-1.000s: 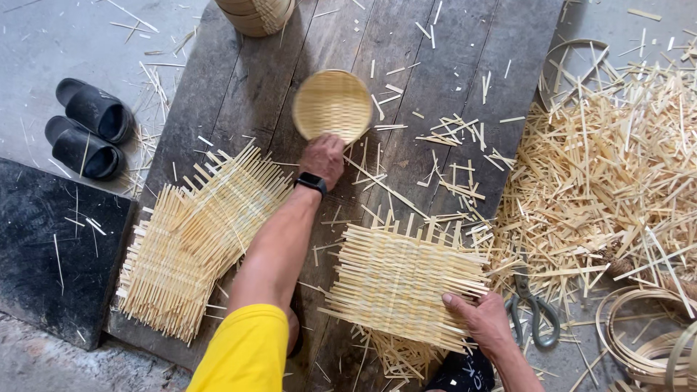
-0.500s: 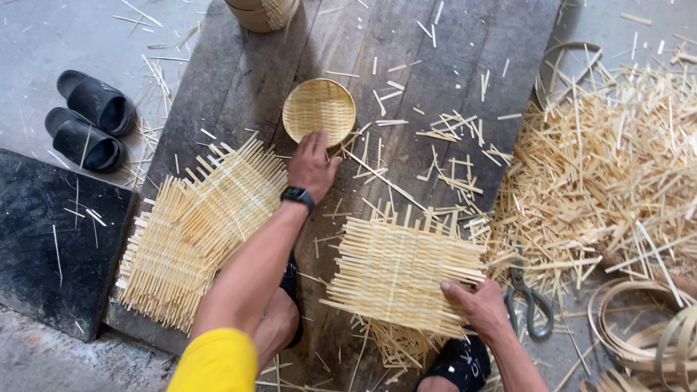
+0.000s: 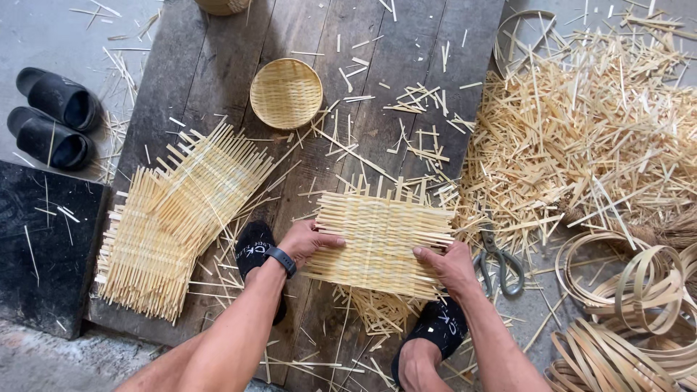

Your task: The person weaves a small bamboo basket by placing a woven mat over a circular mold, securing it with a bamboo ring, and trimming excess strips with shears. The person repeats this process to complete multiple baskets.

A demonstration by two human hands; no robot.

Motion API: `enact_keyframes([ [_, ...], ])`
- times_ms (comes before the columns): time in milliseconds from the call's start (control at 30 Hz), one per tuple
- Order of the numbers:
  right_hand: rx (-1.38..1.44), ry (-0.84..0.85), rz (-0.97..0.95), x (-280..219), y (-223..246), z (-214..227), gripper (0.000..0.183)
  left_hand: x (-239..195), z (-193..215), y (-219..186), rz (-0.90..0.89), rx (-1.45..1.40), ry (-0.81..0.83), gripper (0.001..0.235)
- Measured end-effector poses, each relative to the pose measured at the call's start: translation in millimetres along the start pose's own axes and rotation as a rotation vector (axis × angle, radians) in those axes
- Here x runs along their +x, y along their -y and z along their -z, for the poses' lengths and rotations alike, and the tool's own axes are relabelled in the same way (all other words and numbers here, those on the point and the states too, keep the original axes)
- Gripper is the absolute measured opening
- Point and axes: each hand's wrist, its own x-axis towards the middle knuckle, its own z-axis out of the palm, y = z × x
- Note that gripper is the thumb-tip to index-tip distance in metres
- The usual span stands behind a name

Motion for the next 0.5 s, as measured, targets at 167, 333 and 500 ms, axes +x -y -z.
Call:
enact_keyframes([
  [167, 0.081, 0.013, 0.043, -2.6, -4.6, 1.5, 0.034, -2.4, -6.9, -4.7, -0.08, 0.049, -0.043, 0.045],
  [333, 0.025, -0.011, 0.067, -3.1, -6.3, -2.4, 0.031, -34.4, -45.9, -4.7, -0.365, 0.896, -0.771, 0.11],
  [500, 0.027, -0.02, 0.093, -2.2, -4.1, -3.0, 0.029, -100.6, -154.3, 66.1, -0.49, 0.321, -0.666, 0.047],
])
